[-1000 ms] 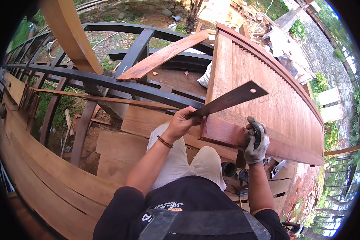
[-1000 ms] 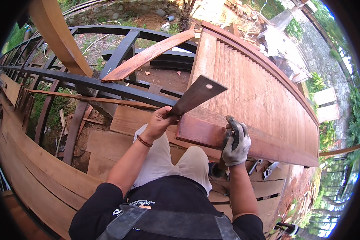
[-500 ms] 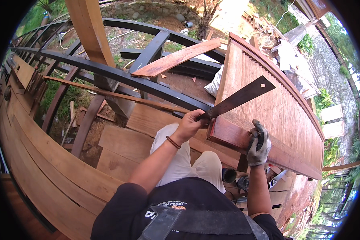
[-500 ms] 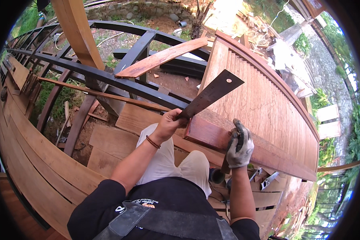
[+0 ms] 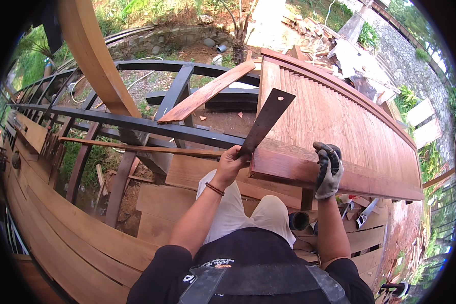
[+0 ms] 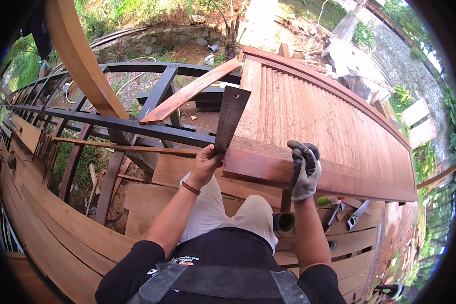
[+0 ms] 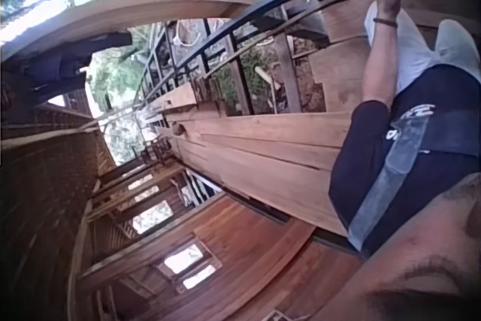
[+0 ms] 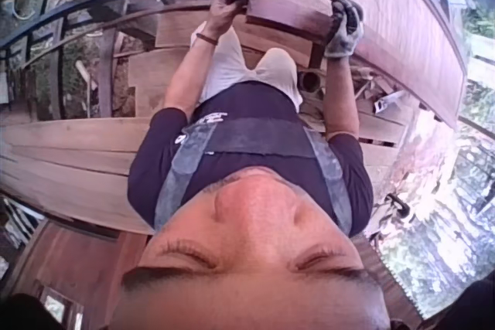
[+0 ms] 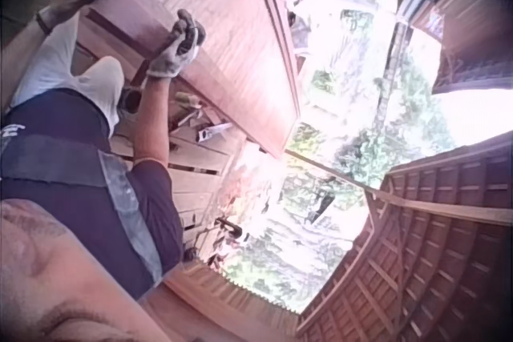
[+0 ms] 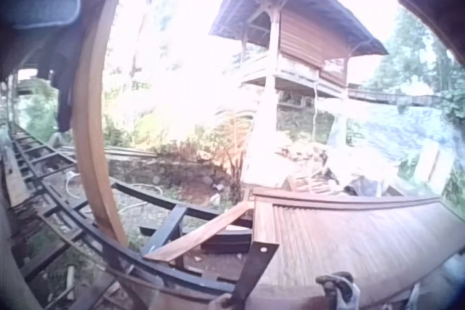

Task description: The person measures and marks wooden planks using a square ruler and pencil, then uses an angle grinder to cut the wood. They also use a hammer to tap the planks into place on a wooden deck structure.

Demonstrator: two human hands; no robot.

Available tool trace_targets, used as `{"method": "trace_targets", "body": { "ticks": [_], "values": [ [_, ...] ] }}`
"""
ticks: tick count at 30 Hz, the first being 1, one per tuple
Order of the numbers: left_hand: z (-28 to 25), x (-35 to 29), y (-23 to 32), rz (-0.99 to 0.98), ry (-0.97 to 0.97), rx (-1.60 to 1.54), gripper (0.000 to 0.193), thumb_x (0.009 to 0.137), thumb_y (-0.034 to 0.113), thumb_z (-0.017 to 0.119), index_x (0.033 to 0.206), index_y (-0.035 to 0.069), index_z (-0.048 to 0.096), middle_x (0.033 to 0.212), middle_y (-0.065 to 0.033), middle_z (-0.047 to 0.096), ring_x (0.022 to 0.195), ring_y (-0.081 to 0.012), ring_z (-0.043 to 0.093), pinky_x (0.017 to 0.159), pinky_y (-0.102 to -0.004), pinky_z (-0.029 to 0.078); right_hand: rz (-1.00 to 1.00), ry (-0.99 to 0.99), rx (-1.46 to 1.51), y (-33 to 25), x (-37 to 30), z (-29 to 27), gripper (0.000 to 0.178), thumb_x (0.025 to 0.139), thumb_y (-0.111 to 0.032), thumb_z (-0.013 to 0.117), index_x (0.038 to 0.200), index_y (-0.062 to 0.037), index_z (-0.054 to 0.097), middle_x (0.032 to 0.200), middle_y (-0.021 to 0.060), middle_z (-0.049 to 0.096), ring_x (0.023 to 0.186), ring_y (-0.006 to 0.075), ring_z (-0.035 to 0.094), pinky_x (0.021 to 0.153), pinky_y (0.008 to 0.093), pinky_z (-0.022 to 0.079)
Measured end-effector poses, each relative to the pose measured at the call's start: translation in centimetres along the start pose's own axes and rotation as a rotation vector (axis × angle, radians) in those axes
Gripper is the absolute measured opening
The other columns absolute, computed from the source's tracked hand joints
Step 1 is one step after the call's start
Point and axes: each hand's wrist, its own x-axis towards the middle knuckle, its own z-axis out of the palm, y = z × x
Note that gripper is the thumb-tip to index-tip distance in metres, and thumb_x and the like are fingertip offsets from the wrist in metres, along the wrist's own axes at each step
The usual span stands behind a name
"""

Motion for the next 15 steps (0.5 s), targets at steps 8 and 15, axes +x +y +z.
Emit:
{"method": "trace_targets", "body": {
  "ticks": [8,15],
  "values": [
    [-0.4,0.1,0.0,0.028,-0.026,-0.011,0.01,0.095,0.001,0.057,0.104,0.004,0.061,0.1,-0.0036,0.066,0.09,-0.0128,0.065,0.079,-0.0321,0.057,0.316,-0.197,0.57,-2.3,-0.7,3.6,0.028,0.102,-0.016,0.047,0.11,0.0042,0.064,0.093,0.0099,0.069,0.062,0.006,0.048,0.06,0.0227,0.043],
    [0.2,0.1,0.0,0.031,-0.036,0.032,0.011,0.096,0.003,0.057,0.106,0.006,0.061,0.098,-0.0012,0.065,0.088,-0.0116,0.063,0.08,-0.0316,0.056,0.365,-0.44,0.527,-2.3,-0.1,5.3,0.031,0.098,-0.011,0.055,0.127,-0.0015,0.058,0.087,0.0029,0.065,0.068,0.0051,0.054,0.062,0.0188,0.046]
  ]
}}
